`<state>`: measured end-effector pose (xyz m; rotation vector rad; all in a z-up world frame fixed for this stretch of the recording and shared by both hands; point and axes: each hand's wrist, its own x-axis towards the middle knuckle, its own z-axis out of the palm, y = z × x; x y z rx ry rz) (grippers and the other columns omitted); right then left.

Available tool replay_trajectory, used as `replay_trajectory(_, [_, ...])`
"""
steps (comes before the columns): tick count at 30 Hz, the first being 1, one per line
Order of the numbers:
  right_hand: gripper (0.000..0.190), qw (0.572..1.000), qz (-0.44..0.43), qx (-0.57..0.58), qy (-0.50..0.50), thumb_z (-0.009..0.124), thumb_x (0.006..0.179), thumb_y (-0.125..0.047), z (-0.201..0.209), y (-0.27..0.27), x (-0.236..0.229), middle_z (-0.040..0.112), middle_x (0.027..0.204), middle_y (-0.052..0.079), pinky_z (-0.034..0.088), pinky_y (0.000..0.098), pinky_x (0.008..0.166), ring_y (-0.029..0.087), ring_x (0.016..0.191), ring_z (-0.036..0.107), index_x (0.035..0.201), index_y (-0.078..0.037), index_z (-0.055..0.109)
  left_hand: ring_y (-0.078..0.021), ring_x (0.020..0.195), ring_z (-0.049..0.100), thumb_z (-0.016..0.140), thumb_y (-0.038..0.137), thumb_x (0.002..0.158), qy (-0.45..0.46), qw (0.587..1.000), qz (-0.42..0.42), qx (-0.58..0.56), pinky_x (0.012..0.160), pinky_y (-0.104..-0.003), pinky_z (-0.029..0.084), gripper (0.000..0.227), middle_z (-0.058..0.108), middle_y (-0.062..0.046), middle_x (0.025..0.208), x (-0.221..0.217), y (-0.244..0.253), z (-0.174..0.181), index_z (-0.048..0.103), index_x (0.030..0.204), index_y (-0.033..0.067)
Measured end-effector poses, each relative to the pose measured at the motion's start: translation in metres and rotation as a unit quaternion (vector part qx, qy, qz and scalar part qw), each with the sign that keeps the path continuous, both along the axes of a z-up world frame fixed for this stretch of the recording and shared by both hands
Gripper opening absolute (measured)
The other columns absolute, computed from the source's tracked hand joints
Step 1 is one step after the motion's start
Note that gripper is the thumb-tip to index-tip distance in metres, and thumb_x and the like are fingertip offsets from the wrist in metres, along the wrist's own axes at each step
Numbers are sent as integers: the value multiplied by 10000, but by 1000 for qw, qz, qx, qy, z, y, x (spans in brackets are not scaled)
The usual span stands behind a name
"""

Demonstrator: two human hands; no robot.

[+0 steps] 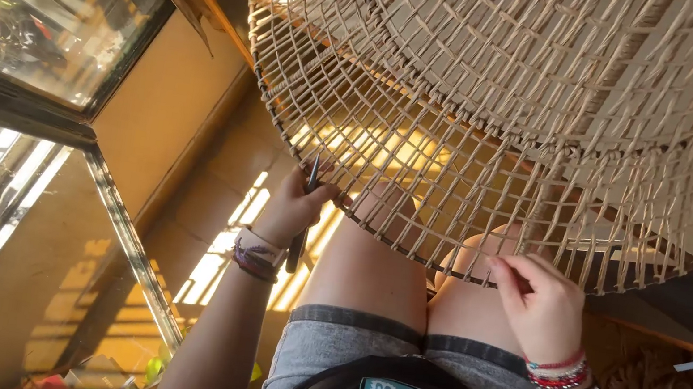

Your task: Trimming and weaving a large wicker lampshade or basket frame using snips.

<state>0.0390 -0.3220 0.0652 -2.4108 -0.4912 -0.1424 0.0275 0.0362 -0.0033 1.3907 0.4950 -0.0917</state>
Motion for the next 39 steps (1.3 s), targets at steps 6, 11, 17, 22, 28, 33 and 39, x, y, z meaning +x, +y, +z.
replay_trajectory(6, [207,984,-63,-146,85,657,999,-315,3,-80,-3,760,792,-27,471,341,579,159,550,621,956,-153,778,-214,865,633,738,571,849,-80,882,39,462,704,-378,523,572,645,-65,996,-29,3,26,524,1077,92])
replay_trajectory(11, [228,983,-56,-137,108,619,1004,-275,40,-103,-20,801,959,-68,549,293,713,117,745,718,980,-128,791,-162,719,699,675,140,942,-188,886,-13,423,592,-254,574,192,663,-75,1098,-50,-62,95,601,1108,79])
replay_trajectory(17, [133,987,111,-106,46,690,906,-251,102,-70,-36,651,764,-40,470,279,579,102,541,579,878,-130,740,-251,1034,721,609,289,990,-353,827,-262,350,764,-373,591,451,675,-85,1237,-65,-184,156,551,1418,158])
replay_trajectory(22, [124,989,123,-81,26,695,897,-223,116,-84,-44,744,829,-55,509,280,651,90,602,646,940,-134,770,-185,787,706,645,212,981,-338,822,-211,408,600,-352,532,116,718,3,948,-44,-156,148,726,1051,257])
replay_trajectory(28, [165,992,64,-105,11,694,913,-201,82,-80,-32,770,935,-25,569,302,735,119,728,704,1009,-113,796,-272,597,631,561,256,1040,-39,741,-37,670,460,-409,477,171,685,-51,951,-39,-95,143,694,1053,150])
replay_trajectory(33, [91,992,93,-65,-47,761,838,-232,66,8,-26,667,718,-31,563,390,568,253,724,708,924,-251,740,-248,708,738,708,368,846,-212,812,-175,515,557,-412,572,261,680,94,897,-60,-171,139,699,1105,329])
replay_trajectory(39, [162,994,7,-82,-67,681,1021,-197,84,-52,-9,713,889,11,467,284,588,148,563,571,1012,-64,772,-333,597,639,557,394,1030,53,746,-30,663,447,-472,487,247,626,1,898,-43,-29,117,765,1028,261])
